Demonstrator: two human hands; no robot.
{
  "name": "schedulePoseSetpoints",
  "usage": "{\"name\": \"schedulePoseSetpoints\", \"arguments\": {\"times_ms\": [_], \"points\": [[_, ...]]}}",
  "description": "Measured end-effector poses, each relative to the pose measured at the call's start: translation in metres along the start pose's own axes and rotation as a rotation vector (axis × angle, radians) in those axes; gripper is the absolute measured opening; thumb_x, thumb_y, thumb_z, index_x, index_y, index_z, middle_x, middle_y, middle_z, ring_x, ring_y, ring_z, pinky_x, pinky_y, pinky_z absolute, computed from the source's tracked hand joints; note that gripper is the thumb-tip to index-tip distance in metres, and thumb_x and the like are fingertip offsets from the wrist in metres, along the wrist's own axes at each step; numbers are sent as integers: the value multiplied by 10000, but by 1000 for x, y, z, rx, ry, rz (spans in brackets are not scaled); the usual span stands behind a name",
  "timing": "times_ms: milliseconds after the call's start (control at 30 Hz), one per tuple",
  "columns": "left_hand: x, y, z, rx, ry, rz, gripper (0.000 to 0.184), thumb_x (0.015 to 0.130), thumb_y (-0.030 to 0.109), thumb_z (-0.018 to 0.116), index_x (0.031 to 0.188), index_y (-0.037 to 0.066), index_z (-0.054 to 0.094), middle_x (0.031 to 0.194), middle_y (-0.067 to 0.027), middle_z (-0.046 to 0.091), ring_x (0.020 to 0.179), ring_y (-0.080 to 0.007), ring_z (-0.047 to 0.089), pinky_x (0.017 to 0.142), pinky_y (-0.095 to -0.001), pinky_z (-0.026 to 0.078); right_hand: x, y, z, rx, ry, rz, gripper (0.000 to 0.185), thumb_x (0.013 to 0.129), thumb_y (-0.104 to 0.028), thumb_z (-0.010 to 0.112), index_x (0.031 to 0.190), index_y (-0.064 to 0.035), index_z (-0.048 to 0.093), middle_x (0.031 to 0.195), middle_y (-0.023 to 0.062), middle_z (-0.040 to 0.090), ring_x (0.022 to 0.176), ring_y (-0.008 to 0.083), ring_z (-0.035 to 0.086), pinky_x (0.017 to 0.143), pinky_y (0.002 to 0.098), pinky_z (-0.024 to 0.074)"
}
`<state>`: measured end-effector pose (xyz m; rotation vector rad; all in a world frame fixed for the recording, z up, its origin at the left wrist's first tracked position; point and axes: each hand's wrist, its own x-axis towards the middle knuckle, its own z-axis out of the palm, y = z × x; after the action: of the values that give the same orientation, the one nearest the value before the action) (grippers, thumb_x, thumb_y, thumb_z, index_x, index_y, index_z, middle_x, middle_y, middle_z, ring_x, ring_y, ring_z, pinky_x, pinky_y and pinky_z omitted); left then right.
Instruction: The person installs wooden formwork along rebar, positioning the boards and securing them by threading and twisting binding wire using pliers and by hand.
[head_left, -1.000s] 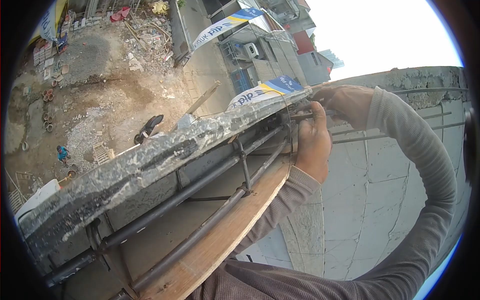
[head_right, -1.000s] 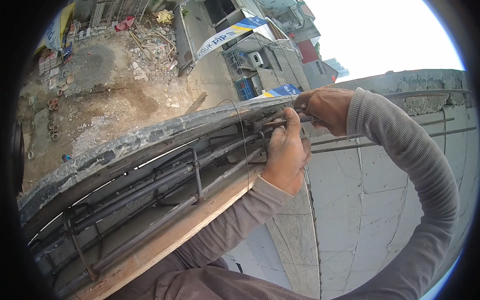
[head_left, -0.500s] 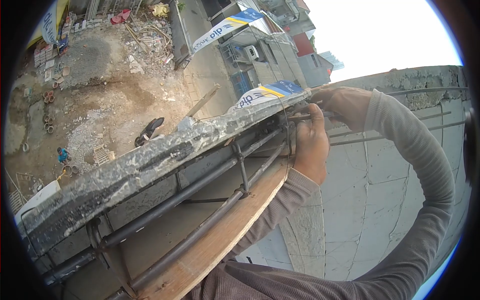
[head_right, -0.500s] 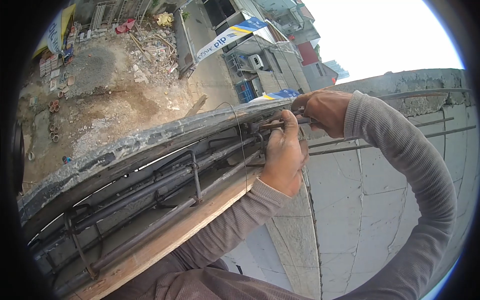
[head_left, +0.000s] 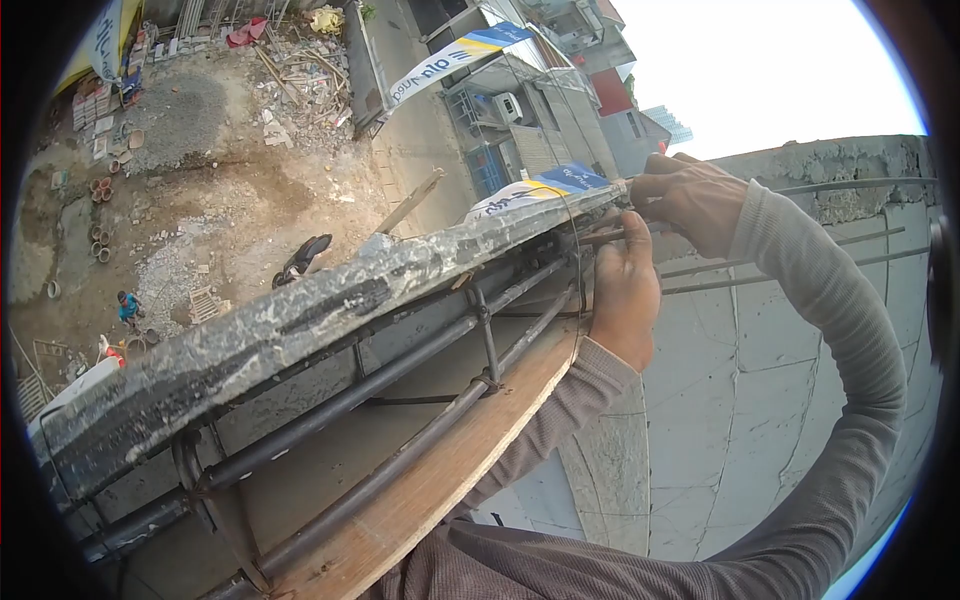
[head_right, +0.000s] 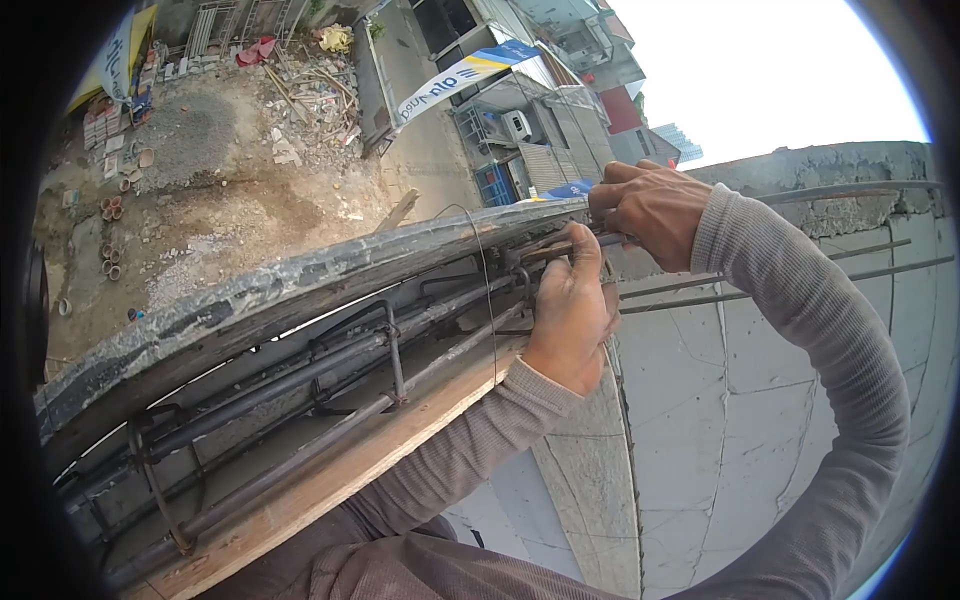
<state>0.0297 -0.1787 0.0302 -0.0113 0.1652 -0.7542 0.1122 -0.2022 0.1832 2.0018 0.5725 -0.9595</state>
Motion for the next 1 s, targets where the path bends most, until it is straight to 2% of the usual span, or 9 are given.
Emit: {"name": "schedulePoseSetpoints", "arguments": {"times_ms": [200, 300, 400, 567, 667, 800, 933, 967, 1000], "points": [[0, 0, -6, -31, -71, 28, 498, 1029, 604, 492, 857, 141, 431, 590, 95, 331, 441, -20, 272, 387, -227, 219, 1, 3, 5, 93, 68, -26, 268, 788, -157, 832, 966, 28, 754, 1063, 149, 727, 935, 295, 739, 857, 380, 631], [7, -8, -6, -17, -75, 91, 499, 1029, 612, 483, 823, 162, 421, 577, 100, 312, 436, -16, 259, 379, -223, 215, 4, -9, -12, -43, -96, 133, 283, 814, -204, 828, 963, 25, 755, 1000, 135, 737, 865, 282, 758, 788, 366, 644], [8, -11, -5, 19, -56, 158, 507, 1021, 625, 491, 796, 176, 421, 568, 104, 308, 432, -13, 256, 375, -217, 215, 2, -14, -14, -119, -116, 167, 251, 845, -189, 815, 951, 31, 754, 934, 116, 737, 880, 272, 754, 793, 356, 641], [-7, 9, -4, 10, -174, 158, 527, 993, 651, 534, 763, 187, 441, 560, 109, 320, 427, -6, 269, 372, -200, 221, -14, -46, -26, -168, -152, 195, 68, 822, -1, 739, 882, 30, 741, 941, 161, 743, 865, 276, 750, 775, 371, 638], [-17, 15, -4, -57, -266, 82, 516, 980, 656, 560, 761, 196, 477, 556, 114, 333, 416, -4, 264, 371, -196, 230, -22, -54, -17, -83, -123, 207, 55, 802, 27, 704, 851, 30, 730, 922, 181, 743, 843, 293, 748, 778, 379, 634], [-18, 10, -4, 40, -156, 54, 488, 985, 580, 626, 709, 207, 476, 544, 116, 349, 412, -18, 255, 374, -232, 214, -23, -54, -1, 112, -203, 274, 52, 799, 15, 694, 837, 31, 726, 857, 191, 735, 836, 320, 745, 768, 398, 625], [-16, 2, -10, 128, -133, 7, 493, 994, 504, 663, 663, 205, 452, 537, 108, 354, 416, -31, 267, 380, -264, 190, -33, -63, 19, 244, -51, 328, 60, 810, -3, 673, 823, 37, 714, 767, 206, 711, 794, 365, 731, 744, 436, 599], [-16, 2, -12, 136, -137, 9, 493, 994, 504, 663, 663, 205, 452, 537, 108, 354, 416, -31, 267, 380, -264, 190, -35, -65, 23, 300, -10, 353, 61, 815, -9, 670, 816, 36, 711, 751, 214, 703, 767, 386, 723, 736, 449, 591], [-15, 1, -16, 176, -160, -18, 422, 1012, 487, 639, 911, 86, 556, 717, 35, 495, 626, -68, 418, 552, -271, 338, -37, -65, 36, 302, -4, 357, 61, 815, -9, 670, 816, 36, 711, 751, 214, 703, 767, 386, 723, 736, 449, 591]]}}
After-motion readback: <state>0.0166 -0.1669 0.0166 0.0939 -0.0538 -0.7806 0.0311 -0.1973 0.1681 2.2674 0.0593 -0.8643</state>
